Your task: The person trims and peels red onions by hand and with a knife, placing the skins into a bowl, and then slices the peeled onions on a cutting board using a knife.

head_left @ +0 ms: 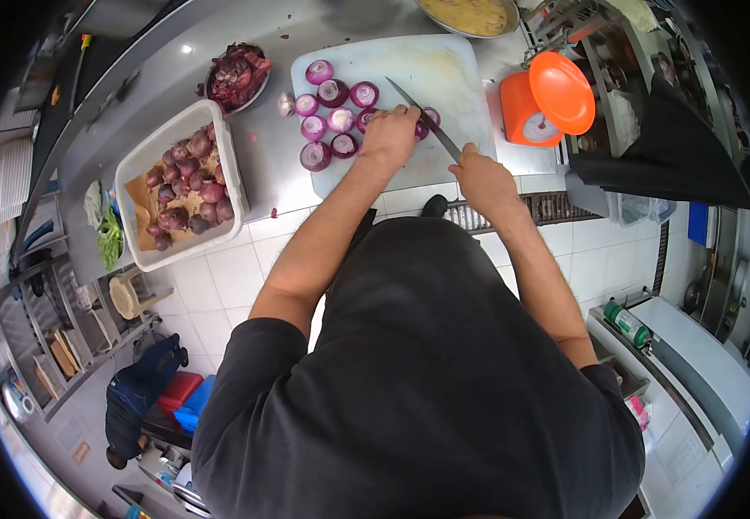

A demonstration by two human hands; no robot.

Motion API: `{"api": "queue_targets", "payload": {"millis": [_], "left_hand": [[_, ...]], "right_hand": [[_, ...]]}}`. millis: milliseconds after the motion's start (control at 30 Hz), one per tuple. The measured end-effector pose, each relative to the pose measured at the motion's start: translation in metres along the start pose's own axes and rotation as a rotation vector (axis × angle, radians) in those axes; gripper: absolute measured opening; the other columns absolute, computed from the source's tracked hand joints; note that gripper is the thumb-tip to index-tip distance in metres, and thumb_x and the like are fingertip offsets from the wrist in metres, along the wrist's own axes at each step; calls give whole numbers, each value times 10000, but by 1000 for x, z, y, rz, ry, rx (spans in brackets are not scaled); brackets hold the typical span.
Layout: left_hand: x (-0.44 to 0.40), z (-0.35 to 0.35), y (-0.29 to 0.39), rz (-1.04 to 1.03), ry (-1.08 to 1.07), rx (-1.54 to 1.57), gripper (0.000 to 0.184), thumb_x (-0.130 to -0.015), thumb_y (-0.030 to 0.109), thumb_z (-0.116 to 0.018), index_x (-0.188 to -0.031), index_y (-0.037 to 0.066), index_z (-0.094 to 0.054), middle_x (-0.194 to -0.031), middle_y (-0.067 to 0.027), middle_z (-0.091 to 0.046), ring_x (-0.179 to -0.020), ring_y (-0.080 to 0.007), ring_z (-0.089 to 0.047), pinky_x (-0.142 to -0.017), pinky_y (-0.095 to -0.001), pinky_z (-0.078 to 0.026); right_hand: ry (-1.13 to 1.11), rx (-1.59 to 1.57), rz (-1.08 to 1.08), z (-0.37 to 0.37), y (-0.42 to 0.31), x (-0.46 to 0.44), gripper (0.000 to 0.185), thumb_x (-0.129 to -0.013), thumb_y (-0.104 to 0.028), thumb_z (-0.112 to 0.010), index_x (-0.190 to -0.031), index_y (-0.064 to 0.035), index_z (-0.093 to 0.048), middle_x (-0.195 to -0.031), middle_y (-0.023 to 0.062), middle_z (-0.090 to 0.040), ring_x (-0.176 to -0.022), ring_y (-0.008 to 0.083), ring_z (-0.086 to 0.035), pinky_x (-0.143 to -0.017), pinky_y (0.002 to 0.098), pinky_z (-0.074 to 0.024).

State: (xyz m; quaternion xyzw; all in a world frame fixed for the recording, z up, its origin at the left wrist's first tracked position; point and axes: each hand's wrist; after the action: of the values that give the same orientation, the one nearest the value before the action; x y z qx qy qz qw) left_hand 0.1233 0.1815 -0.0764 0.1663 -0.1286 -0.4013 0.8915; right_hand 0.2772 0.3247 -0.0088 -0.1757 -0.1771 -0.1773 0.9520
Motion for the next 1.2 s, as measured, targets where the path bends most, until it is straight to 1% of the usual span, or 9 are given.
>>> {"api": "queue_targets", "payload": {"millis": [167, 333, 500, 633, 733, 800, 867, 1067, 1200], "left_hand": [[4, -2, -7, -13, 58, 38, 388, -844, 207, -836, -1171, 81, -668, -1147, -138, -725, -1065, -380, -702, -973, -478, -538], [2, 2, -7, 0, 36, 40, 389, -841, 202, -840, -1179, 96, -680, -1142, -126, -735, -1075, -377, -699, -973, -475, -541], [1, -3, -10, -6, 72, 68, 394, -824, 194, -847, -1165, 96, -675, -1130, -125, -735, -1076, -376, -700, -967, -472, -545], [5, -9, -12, -35, 124, 57, 395, -809, 191, -851, -1149, 94, -672, -1121, -129, -736, -1089, -372, -701, -967, -468, -547], [4, -11, -12, -33, 125, 78, 394, -806, 198, -851, -1141, 94, -671, -1122, -133, -736, -1112, -368, -697, -969, -468, -549], [4, -12, -14, -39, 148, 82, 392, -804, 211, -849, -1134, 94, -673, -1125, -135, -736, -1120, -366, -692, -968, -471, -552], [11, -10, -14, -46, 171, 63, 389, -802, 214, -849, -1128, 92, -674, -1118, -132, -739, -1114, -364, -692, -968, -471, -553], [2, -14, -19, -54, 182, 101, 372, -808, 215, -846, -1110, 85, -672, -1124, -131, -743, -1117, -367, -690, -981, -467, -553], [10, -11, -16, -30, 133, 93, 359, -813, 217, -842, -1101, 86, -672, -1117, -121, -748, -1132, -360, -688, -984, -465, -552]], "right_hand": [[35, -74, 13, -42, 3, -40, 360, -1044, -305, -638, -1124, 30, -532, -925, 267, -745, -886, 453, -745, -768, 541, -588], [25, -81, 56, -14, -7, -51, 359, -1052, -312, -616, -1149, 21, -522, -934, 280, -740, -909, 464, -738, -793, 562, -574], [37, -121, -28, -45, -12, -55, 359, -1047, -310, -619, -1151, 21, -527, -944, 278, -743, -913, 470, -736, -805, 567, -570], [15, -98, 63, -18, -10, -54, 364, -1051, -294, -622, -1158, 32, -500, -919, 310, -726, -905, 500, -716, -787, 594, -547], [6, -80, -22, -35, -13, -54, 380, -1048, -295, -616, -1196, 42, -522, -989, 296, -742, -958, 480, -731, -838, 571, -565], [44, -89, 10, -48, -8, -62, 373, -1045, -285, -620, -1168, 49, -506, -946, 306, -730, -920, 494, -719, -807, 586, -552], [32, -83, 75, -25, -11, -60, 379, -1041, -284, -626, -1153, 53, -495, -938, 309, -726, -910, 501, -714, -801, 589, -548], [51, -81, 25, -43, -13, -67, 409, -1031, -301, -627, -1201, 53, -513, -1004, 316, -735, -965, 499, -720, -849, 578, -555], [-18, -36, 63, -14, -16, -64, 421, -1027, -301, -624, -1215, 57, -507, -1005, 326, -732, -972, 508, -716, -860, 579, -555]]}}
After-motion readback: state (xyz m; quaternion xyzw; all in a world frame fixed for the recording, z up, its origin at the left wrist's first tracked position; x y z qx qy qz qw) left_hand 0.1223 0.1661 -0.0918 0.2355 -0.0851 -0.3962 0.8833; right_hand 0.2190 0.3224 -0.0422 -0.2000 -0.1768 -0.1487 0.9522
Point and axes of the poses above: each hand's wrist, its own x-axis away from the middle knuckle, its own z-axis out of the back of the hand, y = z × x
